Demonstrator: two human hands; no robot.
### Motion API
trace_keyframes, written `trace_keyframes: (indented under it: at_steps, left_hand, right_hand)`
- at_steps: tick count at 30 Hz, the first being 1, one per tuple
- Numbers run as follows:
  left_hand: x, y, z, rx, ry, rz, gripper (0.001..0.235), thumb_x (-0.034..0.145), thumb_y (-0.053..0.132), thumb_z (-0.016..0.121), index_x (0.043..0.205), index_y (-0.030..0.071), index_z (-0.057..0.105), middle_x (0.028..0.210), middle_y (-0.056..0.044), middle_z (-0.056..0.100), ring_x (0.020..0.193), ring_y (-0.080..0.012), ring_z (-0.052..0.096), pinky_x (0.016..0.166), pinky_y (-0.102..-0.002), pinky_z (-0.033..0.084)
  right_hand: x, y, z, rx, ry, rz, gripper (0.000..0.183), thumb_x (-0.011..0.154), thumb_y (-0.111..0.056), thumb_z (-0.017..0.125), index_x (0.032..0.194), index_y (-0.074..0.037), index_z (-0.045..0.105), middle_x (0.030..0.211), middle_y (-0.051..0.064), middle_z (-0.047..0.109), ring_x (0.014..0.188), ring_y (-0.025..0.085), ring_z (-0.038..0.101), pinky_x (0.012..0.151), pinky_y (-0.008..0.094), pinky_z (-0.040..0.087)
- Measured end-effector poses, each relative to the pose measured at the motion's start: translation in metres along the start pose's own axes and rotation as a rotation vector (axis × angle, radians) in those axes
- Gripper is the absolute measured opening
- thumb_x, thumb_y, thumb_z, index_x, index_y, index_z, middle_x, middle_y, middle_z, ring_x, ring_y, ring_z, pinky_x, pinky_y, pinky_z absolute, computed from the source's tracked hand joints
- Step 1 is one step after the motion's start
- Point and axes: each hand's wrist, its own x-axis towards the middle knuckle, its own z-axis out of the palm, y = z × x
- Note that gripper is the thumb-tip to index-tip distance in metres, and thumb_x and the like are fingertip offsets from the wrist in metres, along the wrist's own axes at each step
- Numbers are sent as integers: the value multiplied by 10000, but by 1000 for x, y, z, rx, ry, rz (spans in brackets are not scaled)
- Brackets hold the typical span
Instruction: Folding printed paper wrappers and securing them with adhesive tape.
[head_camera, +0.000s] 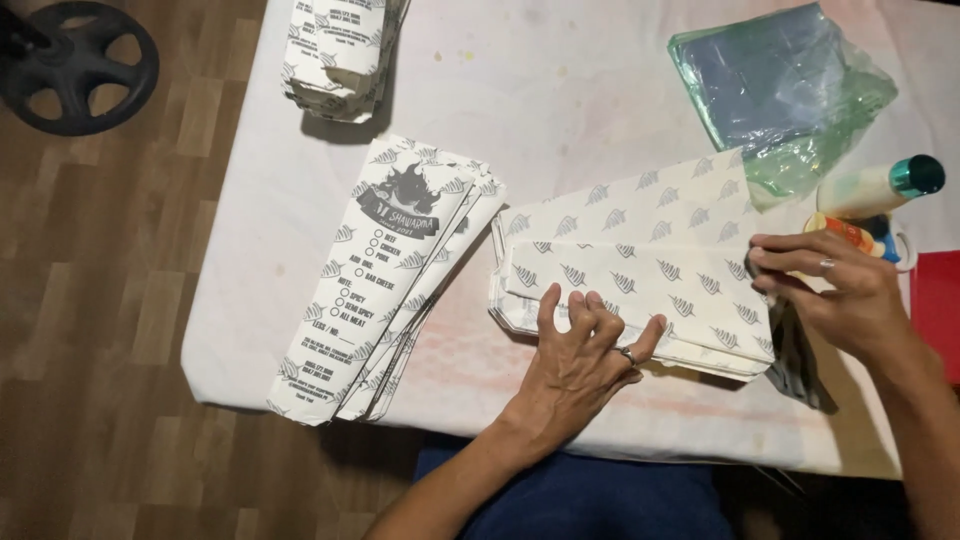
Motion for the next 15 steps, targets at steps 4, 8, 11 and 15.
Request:
trace_keyframes:
  at_steps: [4,8,11,15]
  left_hand:
    - [4,0,-2,-2,17,-4,789,909,659,718,1533,308,386,1284,-168,528,1273,-342,519,1109,-653,358]
    - [-9,10,23,-218,14,-74,459,942,527,639,1350,339,548,1202,-135,561,1148,-338,531,1109,-728,295]
    - [-13,12,32,-352,-58,-107,386,908,551,571,1259,402,632,1126,-26,611,1057,-259,512,1112,-780,234]
    - [2,6,4,-212,-6,-82,507,918,562,564,1364,324,548,1225,-205,561,1235,-426,508,1122,-754,303]
  right_hand:
    - [55,-28,46,160,-83,-187,393,812,-33,811,1192,-33,712,1294,179,693,1167,277,689,1037,354,582]
    - [130,-113,113,384,-125,-485,155,946,-88,724,1084,-17,735,1146,169,714,1016,332,692,902,419,593]
    - [153,-140,120,456,-79,-596,77,980,-65,687,1004,-12,738,1036,176,733,881,377,698,783,454,590]
    - [113,-98,89,398,-61,-462,102,984,-36,680,1056,22,724,1138,223,714,940,413,687,827,490,574]
